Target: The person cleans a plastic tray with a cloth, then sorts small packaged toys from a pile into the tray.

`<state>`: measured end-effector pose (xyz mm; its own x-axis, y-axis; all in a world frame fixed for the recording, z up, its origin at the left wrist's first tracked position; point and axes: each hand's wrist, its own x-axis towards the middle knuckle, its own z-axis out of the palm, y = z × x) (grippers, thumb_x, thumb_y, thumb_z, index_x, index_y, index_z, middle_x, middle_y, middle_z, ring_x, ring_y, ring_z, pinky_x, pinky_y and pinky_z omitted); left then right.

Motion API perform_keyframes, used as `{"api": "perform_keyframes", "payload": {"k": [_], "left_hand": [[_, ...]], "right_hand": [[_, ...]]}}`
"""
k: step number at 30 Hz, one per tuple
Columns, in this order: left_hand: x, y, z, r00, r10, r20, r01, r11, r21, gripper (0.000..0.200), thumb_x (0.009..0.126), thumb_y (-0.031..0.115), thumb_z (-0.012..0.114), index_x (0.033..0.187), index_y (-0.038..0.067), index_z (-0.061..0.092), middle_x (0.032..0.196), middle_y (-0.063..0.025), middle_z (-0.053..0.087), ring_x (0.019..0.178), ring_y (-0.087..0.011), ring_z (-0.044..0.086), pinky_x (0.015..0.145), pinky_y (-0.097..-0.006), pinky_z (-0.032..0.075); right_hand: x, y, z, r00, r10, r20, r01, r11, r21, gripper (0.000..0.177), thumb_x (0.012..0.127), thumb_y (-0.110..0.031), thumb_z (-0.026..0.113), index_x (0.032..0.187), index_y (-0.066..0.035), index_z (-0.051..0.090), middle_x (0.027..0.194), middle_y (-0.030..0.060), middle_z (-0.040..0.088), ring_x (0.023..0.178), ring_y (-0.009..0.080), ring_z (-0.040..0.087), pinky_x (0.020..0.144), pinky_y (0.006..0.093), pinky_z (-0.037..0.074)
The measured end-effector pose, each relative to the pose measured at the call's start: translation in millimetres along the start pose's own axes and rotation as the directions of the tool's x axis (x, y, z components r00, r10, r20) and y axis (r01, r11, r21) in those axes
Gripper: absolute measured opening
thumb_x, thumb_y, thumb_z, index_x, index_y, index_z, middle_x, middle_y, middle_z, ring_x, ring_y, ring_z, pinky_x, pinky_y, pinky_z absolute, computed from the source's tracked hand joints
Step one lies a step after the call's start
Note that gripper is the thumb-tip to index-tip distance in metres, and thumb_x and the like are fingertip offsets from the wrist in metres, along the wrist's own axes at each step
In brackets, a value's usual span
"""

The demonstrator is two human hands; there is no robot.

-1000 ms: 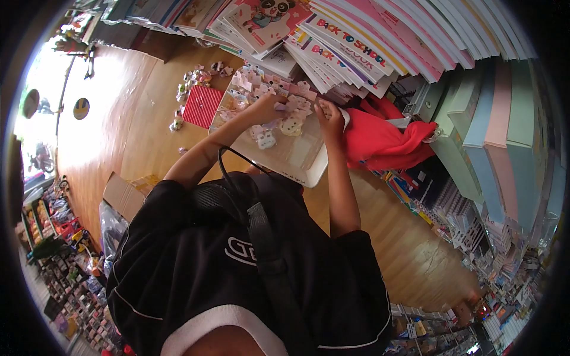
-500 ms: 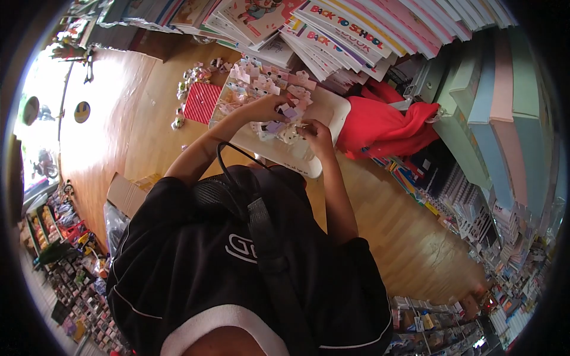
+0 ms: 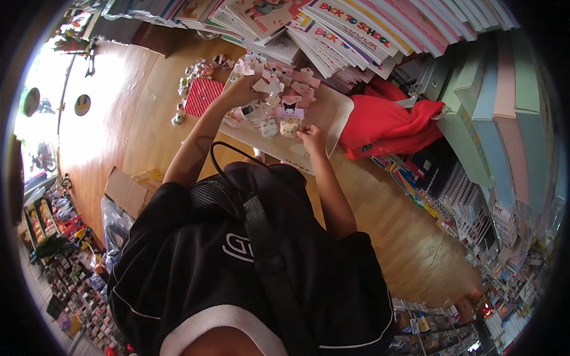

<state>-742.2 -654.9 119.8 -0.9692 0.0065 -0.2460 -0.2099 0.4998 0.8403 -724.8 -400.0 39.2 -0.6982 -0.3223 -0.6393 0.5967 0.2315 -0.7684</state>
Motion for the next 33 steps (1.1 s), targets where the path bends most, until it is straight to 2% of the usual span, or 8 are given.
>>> {"api": "perform_keyframes", "payload": {"k": [7, 13, 16, 20, 23, 26, 28, 33], "left_hand": [[-20.6, 11.4, -2.9, 0.999, -0.047, 0.028, 0.045, 0.997, 0.068, 0.036, 0.064, 0.022, 0.065, 0.093, 0.003, 0.055, 0.083, -0.0170, 0.058, 0.077, -0.0283, 0.056, 0.069, -0.0340, 0.042], [-27.3, 6.4, 1.7, 0.998, -0.054, 0.036, 0.050, 0.993, 0.110, 0.032, 0.066, 0.014, 0.064, 0.094, 0.003, 0.054, 0.079, -0.0147, 0.058, 0.073, -0.0200, 0.056, 0.066, -0.0306, 0.042], [-29.9, 5.9, 9.7, 0.996, -0.077, 0.047, 0.069, 0.984, 0.165, 0.032, 0.065, 0.015, 0.063, 0.093, 0.002, 0.054, 0.081, -0.0160, 0.058, 0.076, -0.0232, 0.056, 0.068, -0.0316, 0.042], [-26.1, -2.5, 47.4, 0.957, -0.091, 0.275, 0.045, 0.985, 0.169, 0.037, 0.061, 0.020, 0.064, 0.090, 0.000, 0.054, 0.086, -0.0186, 0.056, 0.082, -0.0301, 0.055, 0.073, -0.0363, 0.042], [-32.3, -2.9, 90.7, 0.863, 0.073, 0.500, -0.232, 0.937, 0.263, 0.041, 0.057, 0.023, 0.066, 0.091, 0.002, 0.054, 0.087, -0.0187, 0.055, 0.087, -0.0322, 0.052, 0.075, -0.0377, 0.041], [-39.2, 12.9, 107.0, 0.872, -0.045, 0.487, -0.065, 0.976, 0.207, 0.042, 0.056, 0.024, 0.066, 0.092, 0.004, 0.054, 0.088, -0.0183, 0.055, 0.089, -0.0316, 0.051, 0.076, -0.0377, 0.041], [-34.6, 8.7, 111.1, 0.872, -0.056, 0.486, -0.055, 0.976, 0.210, 0.043, 0.056, 0.024, 0.066, 0.093, 0.005, 0.055, 0.090, -0.0183, 0.054, 0.089, -0.0313, 0.051, 0.076, -0.0378, 0.041], [-32.5, -4.4, 126.2, 0.866, -0.116, 0.486, -0.018, 0.965, 0.263, 0.043, 0.062, 0.025, 0.064, 0.100, 0.010, 0.052, 0.095, -0.0181, 0.052, 0.090, -0.0313, 0.050, 0.075, -0.0386, 0.041]], "right_hand": [[30.0, 34.6, 15.8, 0.982, -0.070, -0.176, 0.072, 0.997, 0.003, 0.011, 0.073, -0.003, 0.057, 0.074, -0.004, 0.046, 0.069, 0.0052, 0.056, 0.061, 0.0124, 0.056, 0.053, 0.0225, 0.047], [25.6, 17.9, 9.9, 0.962, -0.250, -0.109, 0.134, 0.782, -0.609, 0.023, 0.071, -0.023, 0.061, 0.071, -0.001, 0.054, 0.062, 0.0066, 0.056, 0.046, 0.0148, 0.053, 0.049, 0.0243, 0.045], [25.9, 2.5, -6.6, 0.748, -0.610, -0.263, 0.243, 0.620, -0.746, 0.029, 0.069, -0.027, 0.063, 0.076, 0.000, 0.058, 0.062, 0.0080, 0.057, 0.045, 0.0145, 0.053, 0.048, 0.0261, 0.043], [82.1, -0.5, -26.9, 0.717, -0.585, -0.379, 0.326, 0.762, -0.560, 0.026, 0.069, -0.025, 0.062, 0.078, -0.001, 0.059, 0.061, 0.0083, 0.057, 0.046, 0.0136, 0.053, 0.048, 0.0265, 0.042], [89.4, -19.9, -25.6, 0.745, -0.612, -0.267, 0.338, 0.690, -0.640, 0.023, 0.070, -0.023, 0.062, 0.081, -0.002, 0.058, 0.061, 0.0074, 0.058, 0.048, 0.0119, 0.053, 0.048, 0.0270, 0.042], [72.4, -53.6, -20.1, 0.854, -0.506, -0.119, 0.311, 0.681, -0.662, 0.021, 0.071, -0.020, 0.061, 0.083, -0.003, 0.058, 0.061, 0.0086, 0.057, 0.050, 0.0136, 0.054, 0.049, 0.0274, 0.042], [64.3, -65.5, -16.5, 0.791, -0.611, -0.038, 0.420, 0.586, -0.693, 0.015, 0.071, -0.015, 0.057, 0.077, -0.002, 0.057, 0.075, 0.0137, 0.059, 0.071, 0.0302, 0.056, 0.062, 0.0358, 0.043], [58.5, -87.7, -16.6, 0.636, -0.758, 0.147, 0.544, 0.304, -0.782, 0.012, 0.073, -0.012, 0.053, 0.077, -0.002, 0.058, 0.073, 0.0152, 0.058, 0.070, 0.0326, 0.055, 0.061, 0.0359, 0.044]]}}
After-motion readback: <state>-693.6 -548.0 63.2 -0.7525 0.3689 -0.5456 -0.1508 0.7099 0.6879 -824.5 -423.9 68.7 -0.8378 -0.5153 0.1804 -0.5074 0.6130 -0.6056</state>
